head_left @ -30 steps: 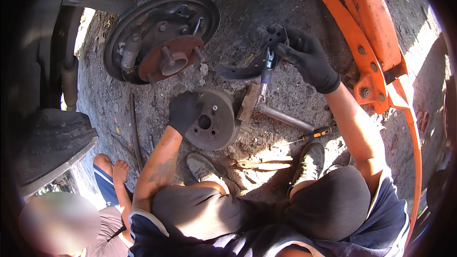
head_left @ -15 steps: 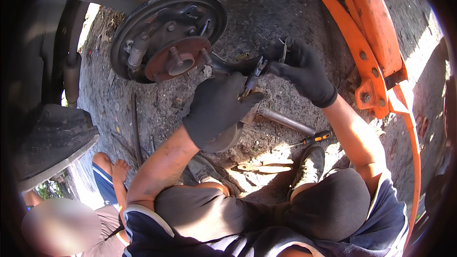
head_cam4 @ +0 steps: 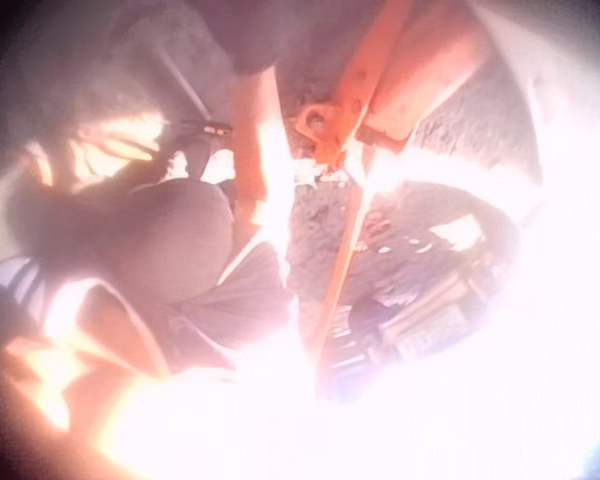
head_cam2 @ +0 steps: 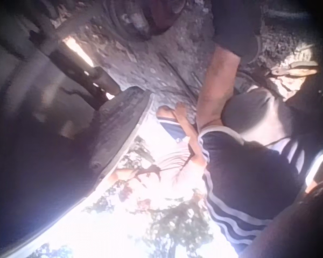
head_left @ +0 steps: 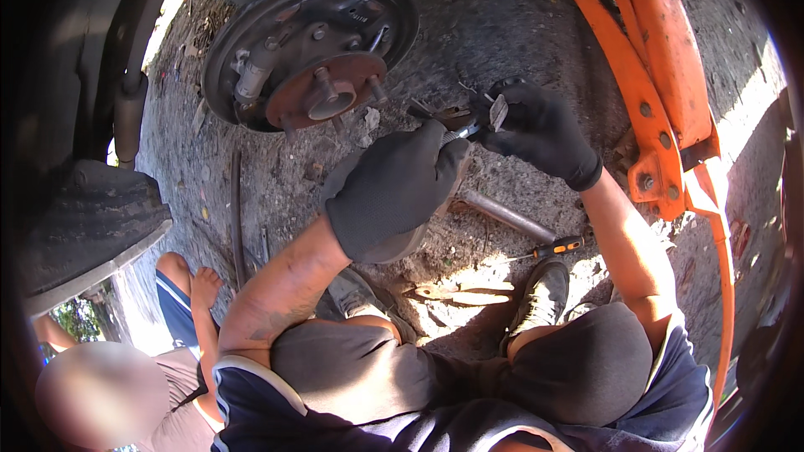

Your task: The person removes a brake drum, cleans a brake shoe with a rag, and installs it into the brake assembly using pliers and a hammer. The person then uses pliers to adjust components within the assembly.

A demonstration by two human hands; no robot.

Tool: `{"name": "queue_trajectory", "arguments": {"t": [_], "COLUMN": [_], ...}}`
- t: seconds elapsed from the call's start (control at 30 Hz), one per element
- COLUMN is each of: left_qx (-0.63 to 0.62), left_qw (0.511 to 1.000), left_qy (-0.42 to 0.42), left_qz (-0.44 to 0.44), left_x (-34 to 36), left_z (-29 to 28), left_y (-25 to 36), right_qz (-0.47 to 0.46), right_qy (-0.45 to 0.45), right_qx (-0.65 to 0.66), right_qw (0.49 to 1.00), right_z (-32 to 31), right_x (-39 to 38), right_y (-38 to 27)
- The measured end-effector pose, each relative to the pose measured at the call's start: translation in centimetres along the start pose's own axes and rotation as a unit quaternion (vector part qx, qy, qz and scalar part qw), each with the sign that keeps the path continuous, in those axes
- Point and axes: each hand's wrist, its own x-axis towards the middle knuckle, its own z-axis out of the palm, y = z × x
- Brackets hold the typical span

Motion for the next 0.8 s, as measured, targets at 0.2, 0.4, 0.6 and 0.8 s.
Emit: {"name": "queue_trajectory", "arguments": {"t": [0.2,0.4,0.6,0.8], "left_qx": [-0.104,0.001,0.127,0.138], "left_qw": [0.989,0.999,0.991,0.988], "left_qy": [-0.094,-0.031,0.050,-0.058], "left_qz": [-0.047,-0.017,-0.011,-0.043], "left_x": [0.7,-0.2,-0.7,-1.6], "left_z": [-1.0,-1.6,1.0,3.7], "left_y": [-2.0,-0.6,-0.2,-1.2], "right_qz": [0.026,-0.072,-0.007,0.062], "right_qy": [-0.011,-0.004,0.051,0.059], "right_qx": [0.065,-0.064,-0.221,-0.083], "right_qw": [0.998,0.995,0.974,0.993], "right_z": [0.3,1.0,2.6,1.9], "right_x": [-0.3,0.5,0.6,0.6], "right_y": [0.6,0.3,0.4,2.9]}}
